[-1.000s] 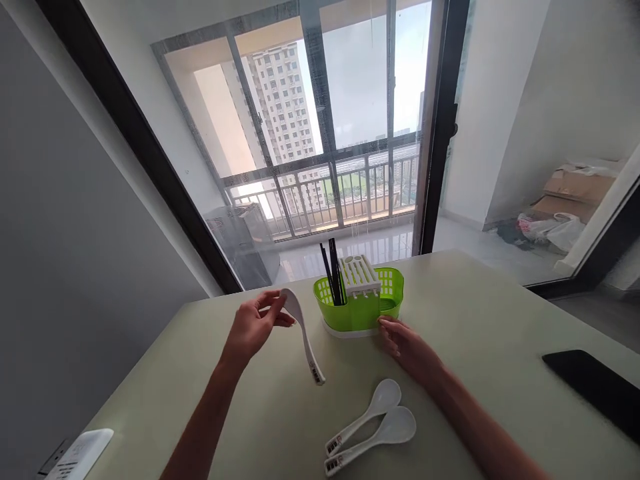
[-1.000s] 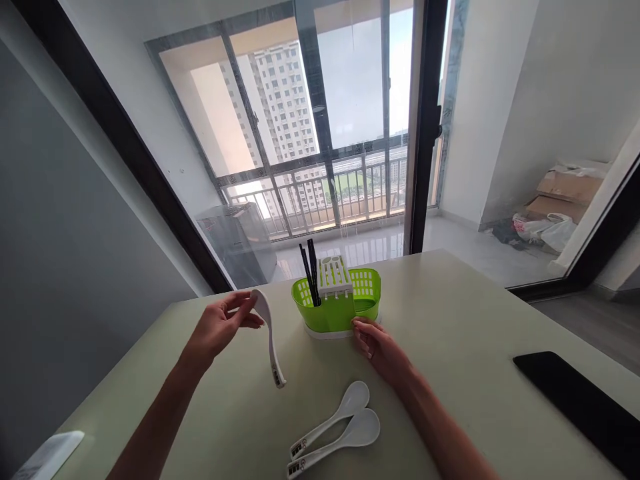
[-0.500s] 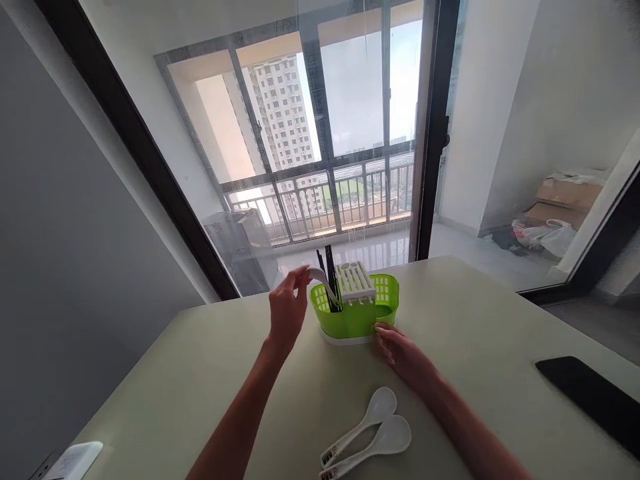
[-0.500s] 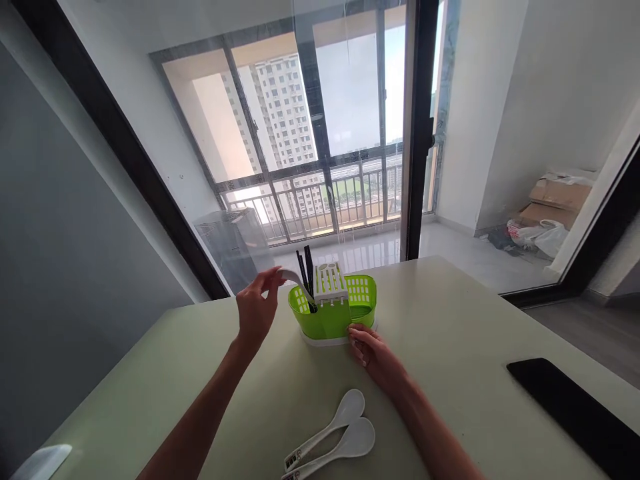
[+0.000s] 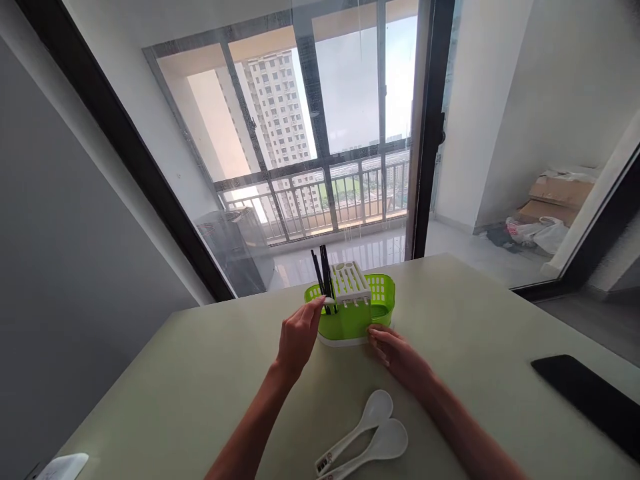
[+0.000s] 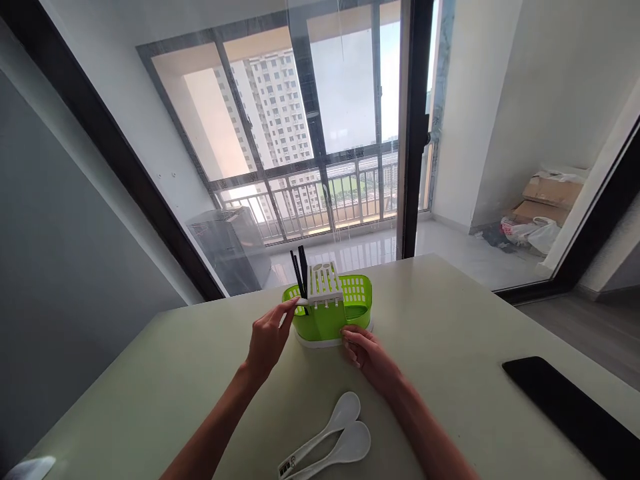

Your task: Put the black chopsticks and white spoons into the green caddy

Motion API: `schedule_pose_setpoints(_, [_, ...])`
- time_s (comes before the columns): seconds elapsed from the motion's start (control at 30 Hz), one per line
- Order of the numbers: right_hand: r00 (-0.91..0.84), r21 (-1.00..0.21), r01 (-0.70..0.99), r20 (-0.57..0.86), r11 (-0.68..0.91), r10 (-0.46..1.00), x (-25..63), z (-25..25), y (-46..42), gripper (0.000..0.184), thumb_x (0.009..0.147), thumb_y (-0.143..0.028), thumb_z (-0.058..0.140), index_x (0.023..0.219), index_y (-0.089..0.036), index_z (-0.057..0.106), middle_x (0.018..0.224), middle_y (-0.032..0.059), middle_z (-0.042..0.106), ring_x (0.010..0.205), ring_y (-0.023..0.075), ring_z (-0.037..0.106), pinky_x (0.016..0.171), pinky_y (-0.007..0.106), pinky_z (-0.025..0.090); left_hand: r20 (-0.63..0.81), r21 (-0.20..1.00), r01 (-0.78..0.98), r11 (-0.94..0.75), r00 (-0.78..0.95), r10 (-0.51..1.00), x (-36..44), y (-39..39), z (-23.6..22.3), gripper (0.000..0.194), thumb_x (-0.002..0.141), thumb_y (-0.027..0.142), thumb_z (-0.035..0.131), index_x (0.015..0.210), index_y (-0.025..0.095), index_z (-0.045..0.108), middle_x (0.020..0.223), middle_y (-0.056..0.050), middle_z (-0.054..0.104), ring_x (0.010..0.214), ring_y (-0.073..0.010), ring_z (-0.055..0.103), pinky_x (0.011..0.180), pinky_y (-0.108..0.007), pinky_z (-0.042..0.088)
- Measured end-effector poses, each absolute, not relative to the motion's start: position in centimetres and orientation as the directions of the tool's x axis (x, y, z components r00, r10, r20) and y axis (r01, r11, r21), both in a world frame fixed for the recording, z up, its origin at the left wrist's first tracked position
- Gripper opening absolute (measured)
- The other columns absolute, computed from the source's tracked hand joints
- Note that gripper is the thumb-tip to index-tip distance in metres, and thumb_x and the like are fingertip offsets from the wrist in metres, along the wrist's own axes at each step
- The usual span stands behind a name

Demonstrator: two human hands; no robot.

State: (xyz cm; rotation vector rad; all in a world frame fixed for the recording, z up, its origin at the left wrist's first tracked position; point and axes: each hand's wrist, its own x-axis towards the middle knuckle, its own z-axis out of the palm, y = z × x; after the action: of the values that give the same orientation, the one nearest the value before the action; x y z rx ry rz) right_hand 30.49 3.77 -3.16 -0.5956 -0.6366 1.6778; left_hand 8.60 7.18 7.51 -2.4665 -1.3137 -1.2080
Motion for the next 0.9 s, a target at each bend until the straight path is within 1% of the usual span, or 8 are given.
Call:
schedule_pose_setpoints(0.2, [-0.186, -0.691, -0.702, -0.055, -0.172, 0.981, 30.4, -3.1, 3.7, 0.028, 0.072, -0.036, 0.087, 0.09, -0.02, 0.072, 0.066, -0.0053, 0.057, 0.052, 0.007, 0.042, 0.045, 0.022, 0.029, 0.757, 0.136, 0.718, -0.682, 0.369, 0.54, 8.4, 6.3, 7.6, 0.021, 0.101, 0.026, 0.055, 0.114, 0.029, 0.072, 0.111, -0.002, 0.079, 0.111, -0.0212, 0.073, 0.102, -0.04, 0.054])
schedule_pose_setpoints(0.33, [-0.19, -0.691, -0.703, -0.048, -0.17, 0.981, 30.4, -3.2, 3.7, 0.028, 0.072, -0.036, 0.087, 0.089, -0.019, 0.073, 0.064, -0.0054, 0.055, 0.051, 0.0069, 0.04, 0.045, 0.023, 0.028, 0.736, 0.077, 0.726, -0.683, 0.421, 0.53, 7.6, 5.2, 7.9, 0.029, 0.1, 0.024, 0.057, 0.127, 0.029, 0.065, 0.118, -0.004, 0.077, 0.115, -0.0213, 0.07, 0.1, -0.039, 0.054])
schedule_pose_setpoints(0.43, [-0.193, -0.695, -0.7, -0.041, -0.167, 0.98, 30.4, -3.2, 3.7, 0.027, 0.073, -0.036, 0.086, 0.089, -0.019, 0.073, 0.064, -0.0051, 0.054, 0.052, 0.0072, 0.04, 0.044, 0.023, 0.027, 0.746, 0.098, 0.74, -0.666, 0.389, 0.541, 6.8, 3.6, 7.3, 0.041, 0.097, 0.026, 0.061, 0.138, 0.027, 0.054, 0.129, -0.01, 0.07, 0.121, -0.0241, 0.065, 0.101, -0.042, 0.052])
schedule_pose_setpoints(0.53, [-0.199, -0.702, -0.693, -0.029, -0.162, 0.98, 30.3, -3.0, 3.5, 0.027, 0.073, -0.037, 0.086, 0.088, -0.02, 0.072, 0.064, -0.0052, 0.054, 0.051, 0.007, 0.039, 0.044, 0.023, 0.027, 0.753, 0.195, 0.743, -0.64, 0.305, 0.583, 6.6, 1.3, 6.2, 0.031, 0.098, 0.027, 0.057, 0.129, 0.026, 0.055, 0.119, -0.01, 0.067, 0.107, -0.0227, 0.067, 0.092, -0.04, 0.056])
schedule_pose_setpoints(0.63, [-0.202, -0.711, -0.687, -0.017, -0.154, 0.979, 30.3, -2.9, 3.4, 0.026, 0.074, -0.038, 0.086, 0.085, -0.02, 0.071, 0.062, -0.0056, 0.052, 0.051, 0.0069, 0.037, 0.044, 0.023, 0.027, 0.562, 0.324, 0.673, -0.666, 0.429, 0.707, 7.7, -1.1, 5.3, 0.017, 0.099, 0.026, 0.054, 0.115, 0.027, 0.059, 0.109, -0.007, 0.066, 0.089, -0.0178, 0.068, 0.08, -0.032, 0.058])
schedule_pose_setpoints(0.7, [-0.201, -0.715, -0.683, -0.011, -0.148, 0.979, 30.2, -2.8, 3.4, 0.026, 0.075, -0.039, 0.085, 0.086, -0.02, 0.071, 0.061, -0.0058, 0.05, 0.051, 0.0069, 0.036, 0.045, 0.022, 0.027, 0.372, 0.381, 0.641, -0.667, 0.554, 0.745, 8.8, -2.3, 5.1, 0.016, 0.096, 0.029, 0.058, 0.112, 0.028, 0.06, 0.109, -0.006, 0.067, 0.09, -0.0182, 0.068, 0.08, -0.031, 0.057])
schedule_pose_setpoints(0.77, [-0.199, -0.718, -0.681, -0.009, -0.145, 0.98, 30.2, -2.8, 3.3, 0.025, 0.076, -0.038, 0.085, 0.086, -0.02, 0.072, 0.061, -0.0058, 0.05, 0.051, 0.0068, 0.036, 0.045, 0.023, 0.027, 0.223, 0.398, 0.651, -0.647, 0.615, 0.756, 10.1, -3.0, 5.0, 0.023, 0.093, 0.034, 0.064, 0.116, 0.029, 0.061, 0.113, -0.006, 0.069, 0.097, -0.0212, 0.068, 0.086, -0.033, 0.056])
schedule_pose_setpoints(0.9, [-0.197, -0.719, -0.679, -0.013, -0.146, 0.98, 30.3, -2.8, 3.2, 0.024, 0.076, -0.037, 0.085, 0.087, -0.02, 0.072, 0.06, -0.0065, 0.049, 0.05, 0.0067, 0.034, 0.045, 0.022, 0.026, 0.038, 0.374, 0.696, -0.613, 0.649, 0.76, 12.0, -3.1, 4.8, 0.041, 0.089, 0.04, 0.071, 0.126, 0.025, 0.059, 0.122, -0.008, 0.068, 0.107, -0.0271, 0.067, 0.092, -0.039, 0.054])
